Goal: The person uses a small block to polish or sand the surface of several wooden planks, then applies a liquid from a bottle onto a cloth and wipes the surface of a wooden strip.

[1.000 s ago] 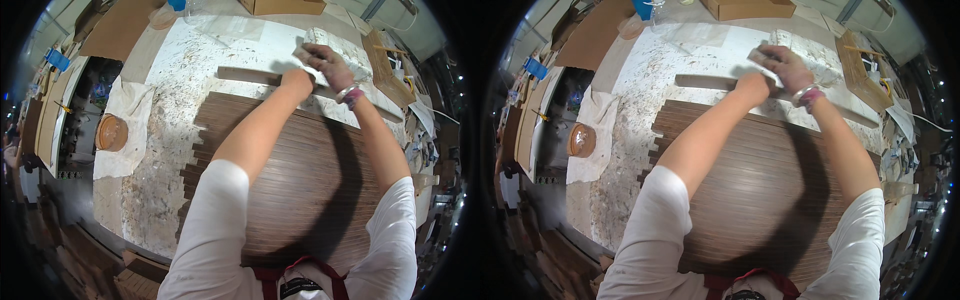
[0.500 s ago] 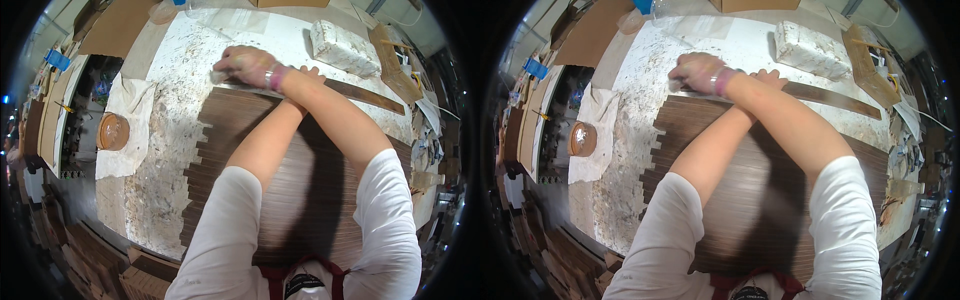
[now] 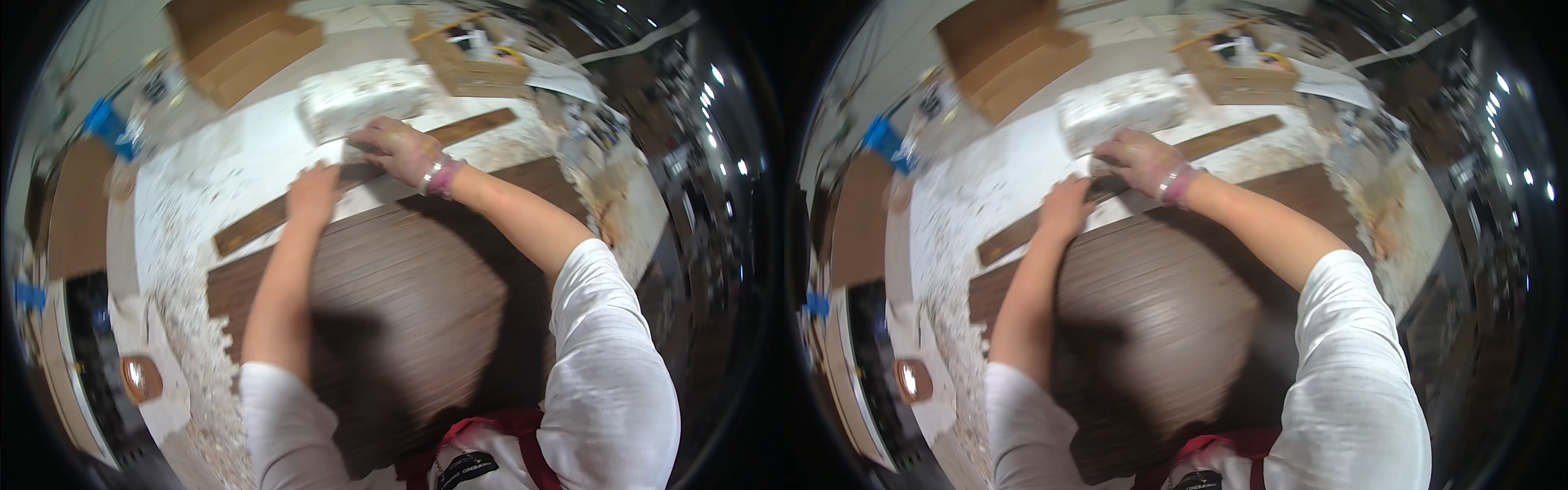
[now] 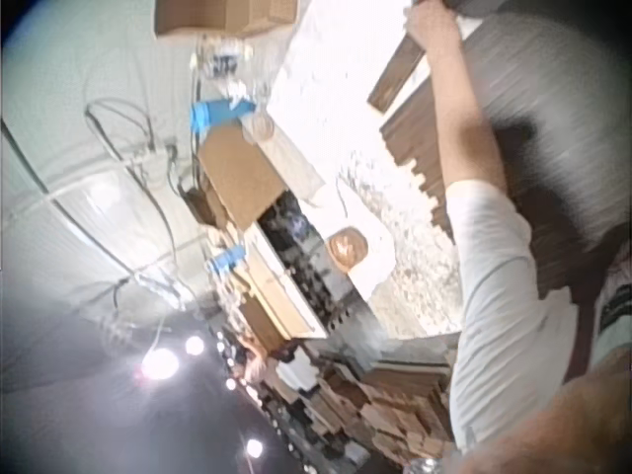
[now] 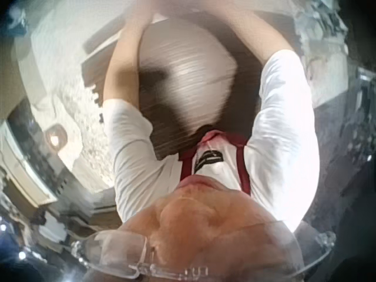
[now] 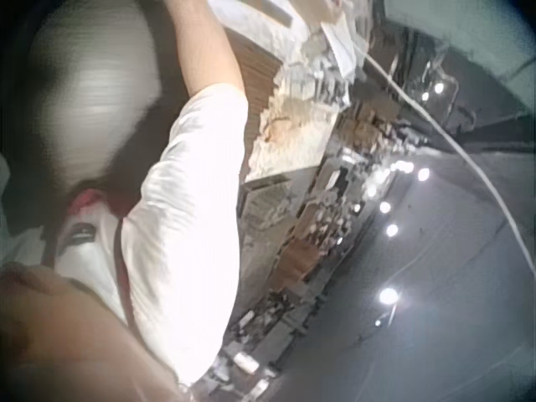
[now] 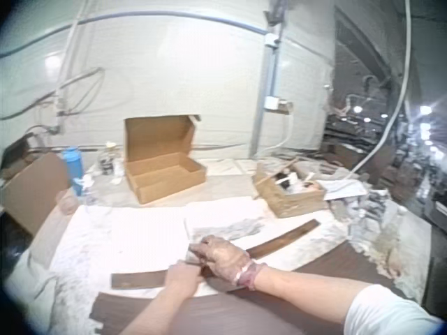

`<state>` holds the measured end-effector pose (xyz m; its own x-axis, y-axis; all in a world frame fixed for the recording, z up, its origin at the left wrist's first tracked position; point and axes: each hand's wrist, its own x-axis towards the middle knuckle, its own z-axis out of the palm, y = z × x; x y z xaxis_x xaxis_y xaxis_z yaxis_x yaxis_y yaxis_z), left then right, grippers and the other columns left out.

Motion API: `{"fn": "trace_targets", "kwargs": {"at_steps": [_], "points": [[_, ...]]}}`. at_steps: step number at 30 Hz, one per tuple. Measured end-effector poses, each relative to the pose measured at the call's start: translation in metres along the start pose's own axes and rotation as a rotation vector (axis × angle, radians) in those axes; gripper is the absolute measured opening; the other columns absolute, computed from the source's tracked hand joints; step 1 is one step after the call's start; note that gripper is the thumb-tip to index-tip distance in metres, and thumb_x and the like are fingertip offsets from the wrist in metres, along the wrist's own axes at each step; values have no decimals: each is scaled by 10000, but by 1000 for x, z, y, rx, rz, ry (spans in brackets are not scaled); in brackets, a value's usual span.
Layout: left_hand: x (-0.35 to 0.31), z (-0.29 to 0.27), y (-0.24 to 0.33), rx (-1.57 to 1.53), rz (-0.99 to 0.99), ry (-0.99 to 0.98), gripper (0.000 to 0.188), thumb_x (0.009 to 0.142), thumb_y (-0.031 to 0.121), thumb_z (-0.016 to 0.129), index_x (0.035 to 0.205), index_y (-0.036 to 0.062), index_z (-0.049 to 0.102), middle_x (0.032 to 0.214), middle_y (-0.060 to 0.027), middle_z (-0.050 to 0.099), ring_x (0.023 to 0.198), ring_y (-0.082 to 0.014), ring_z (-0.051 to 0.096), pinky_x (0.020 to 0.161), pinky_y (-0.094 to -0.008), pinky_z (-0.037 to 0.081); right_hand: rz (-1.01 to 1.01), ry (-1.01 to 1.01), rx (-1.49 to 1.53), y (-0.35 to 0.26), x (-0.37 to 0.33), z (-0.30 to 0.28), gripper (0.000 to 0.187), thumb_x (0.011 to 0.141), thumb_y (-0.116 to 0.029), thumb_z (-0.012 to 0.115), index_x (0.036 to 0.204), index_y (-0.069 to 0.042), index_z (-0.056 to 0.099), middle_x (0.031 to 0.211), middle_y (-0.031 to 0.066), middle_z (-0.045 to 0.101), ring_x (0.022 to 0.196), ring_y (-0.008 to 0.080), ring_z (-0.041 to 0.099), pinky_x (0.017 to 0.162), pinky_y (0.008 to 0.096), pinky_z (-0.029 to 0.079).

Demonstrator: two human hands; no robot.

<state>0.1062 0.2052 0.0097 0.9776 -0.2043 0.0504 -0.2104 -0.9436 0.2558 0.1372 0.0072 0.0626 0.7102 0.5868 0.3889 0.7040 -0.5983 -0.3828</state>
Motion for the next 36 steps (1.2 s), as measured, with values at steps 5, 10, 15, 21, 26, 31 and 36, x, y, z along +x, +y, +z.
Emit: {"fn": "trace_targets", "kwargs": {"at_steps": [5, 10, 15, 21, 26, 31, 36], "points": [[19, -14, 31, 144, 80, -117, 522, 769, 266, 734, 1231, 131, 531, 1179, -102, 559, 1094, -316, 550, 849, -479, 470, 795, 283, 304, 111, -137, -138, 574, 835, -435, 679, 1208, -5, 609, 1172, 153, 635, 1090, 238, 591, 957, 317, 441], [45, 13, 79, 142, 120, 137, 578, 786, 310, 721, 1302, 143, 522, 1182, -106, 559, 1085, -307, 563, 849, -470, 484, 1025, 368, -15, 190, -204, -202, 435, 863, -288, 614, 1228, -52, 606, 1141, 113, 653, 1040, 229, 606, 927, 313, 444], [44, 20, 91, 47, 39, -20, 526, 762, 256, 736, 1250, 127, 587, 1105, -129, 592, 1013, -324, 593, 834, -431, 492, 1125, 207, -125, 249, -195, -207, 558, 844, -508, 604, 1236, -112, 614, 1235, 144, 613, 1157, 306, 563, 993, 372, 418], [40, 18, 98, 61, 31, -30, 552, 742, 223, 749, 1261, 120, 590, 1074, -135, 598, 968, -332, 604, 819, -420, 489, 1037, 205, -52, 307, -156, -170, 606, 851, -567, 584, 1260, -119, 600, 1266, 158, 594, 1184, 322, 549, 1014, 391, 408], [36, 16, 106, 111, 16, -32, 559, 746, 255, 748, 1264, 119, 591, 1056, -131, 597, 946, -328, 607, 810, -412, 493, 959, 100, -27, 334, -152, -156, 541, 874, -533, 576, 1255, -151, 607, 1250, 151, 609, 1156, 327, 570, 1003, 394, 418], [34, 20, 101, 79, 11, -14, 543, 763, 258, 735, 1266, 114, 588, 1052, -137, 592, 948, -343, 601, 814, -424, 488, 950, -167, -104, 293, -191, -192, 460, 850, -445, 608, 1200, -148, 638, 1175, 131, 647, 1079, 318, 613, 926, 383, 472], [48, 4, 104, -62, 66, -134, 427, 831, 211, 678, 1239, 100, 616, 1091, -143, 635, 987, -304, 620, 863, -380, 483, 703, 242, -1, 265, -247, -239, 403, 872, -280, 608, 1227, -90, 613, 1285, 128, 592, 1164, 272, 570, 995, 346, 421]]}}
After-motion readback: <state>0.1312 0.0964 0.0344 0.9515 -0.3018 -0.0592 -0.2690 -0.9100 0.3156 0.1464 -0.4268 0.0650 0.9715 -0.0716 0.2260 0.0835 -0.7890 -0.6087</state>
